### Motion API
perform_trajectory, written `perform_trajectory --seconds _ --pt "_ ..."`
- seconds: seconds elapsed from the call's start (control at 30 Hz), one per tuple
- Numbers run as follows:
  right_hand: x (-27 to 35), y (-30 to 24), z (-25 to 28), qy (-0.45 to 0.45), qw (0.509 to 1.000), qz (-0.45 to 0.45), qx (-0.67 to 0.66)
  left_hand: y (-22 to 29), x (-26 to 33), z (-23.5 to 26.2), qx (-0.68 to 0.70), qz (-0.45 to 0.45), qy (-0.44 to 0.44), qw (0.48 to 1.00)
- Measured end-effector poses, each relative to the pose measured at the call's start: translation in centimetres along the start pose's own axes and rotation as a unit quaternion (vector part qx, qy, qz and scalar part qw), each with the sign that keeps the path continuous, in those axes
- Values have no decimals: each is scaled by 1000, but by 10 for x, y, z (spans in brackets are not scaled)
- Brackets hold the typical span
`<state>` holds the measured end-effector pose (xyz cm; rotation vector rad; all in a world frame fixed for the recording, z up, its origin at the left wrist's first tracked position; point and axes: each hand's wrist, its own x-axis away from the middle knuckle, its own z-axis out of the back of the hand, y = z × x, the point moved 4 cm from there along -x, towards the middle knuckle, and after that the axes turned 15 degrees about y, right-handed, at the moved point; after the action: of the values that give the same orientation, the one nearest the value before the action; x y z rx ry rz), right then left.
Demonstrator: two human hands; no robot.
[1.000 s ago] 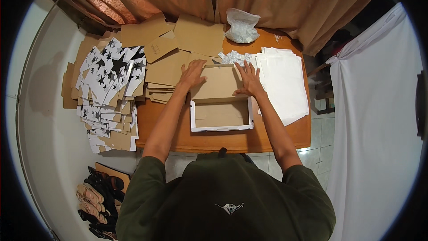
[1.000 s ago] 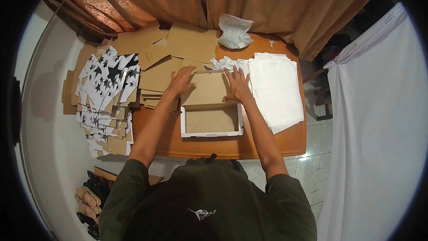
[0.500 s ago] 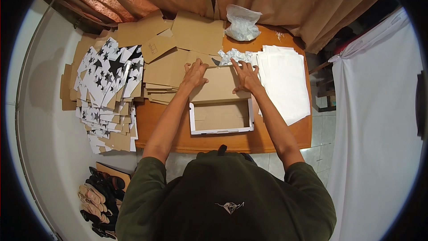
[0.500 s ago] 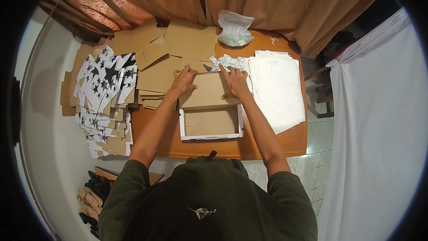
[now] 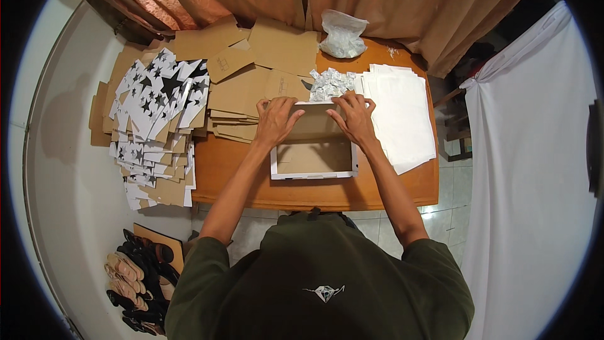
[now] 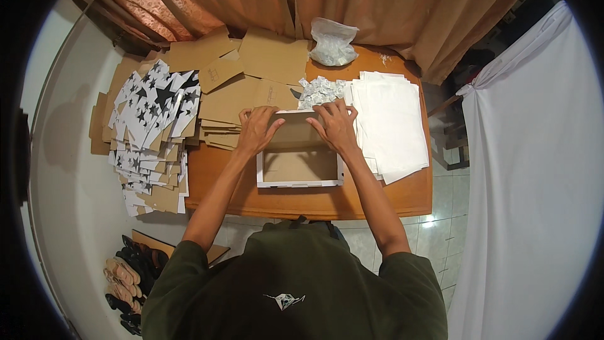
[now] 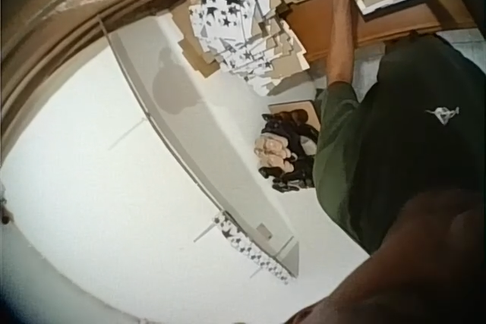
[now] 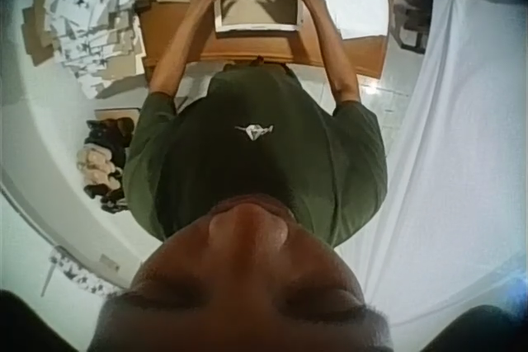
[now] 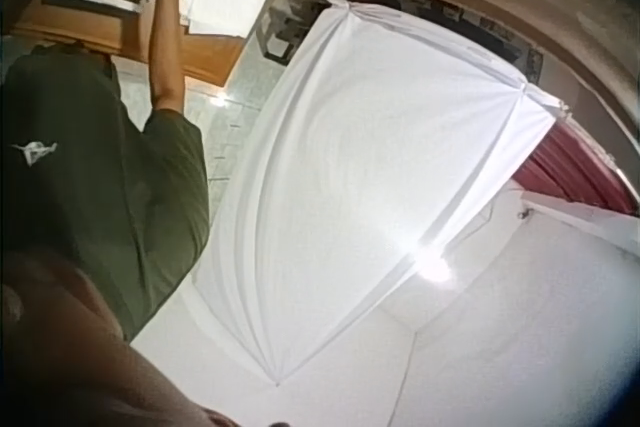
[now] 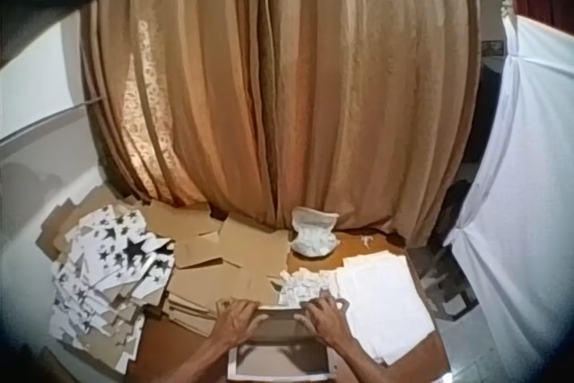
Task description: Folding cardboard shoe boxes and placing them on a shelf.
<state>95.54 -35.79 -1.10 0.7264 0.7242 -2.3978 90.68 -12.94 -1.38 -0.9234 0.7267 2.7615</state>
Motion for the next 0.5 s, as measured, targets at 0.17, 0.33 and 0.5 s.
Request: perform_trajectory --seconds 0.17,0.33,0.5 --pt "27 -21 22 22 999 -19 -12 18 28 21 17 22 -18 999" --pt "67 -38 38 -6 999 -39 -30 42 65 37 57 22 -45 997" --pt "109 -44 35 2 999 -28 -45 47 103 30 71 -3 -70 995"
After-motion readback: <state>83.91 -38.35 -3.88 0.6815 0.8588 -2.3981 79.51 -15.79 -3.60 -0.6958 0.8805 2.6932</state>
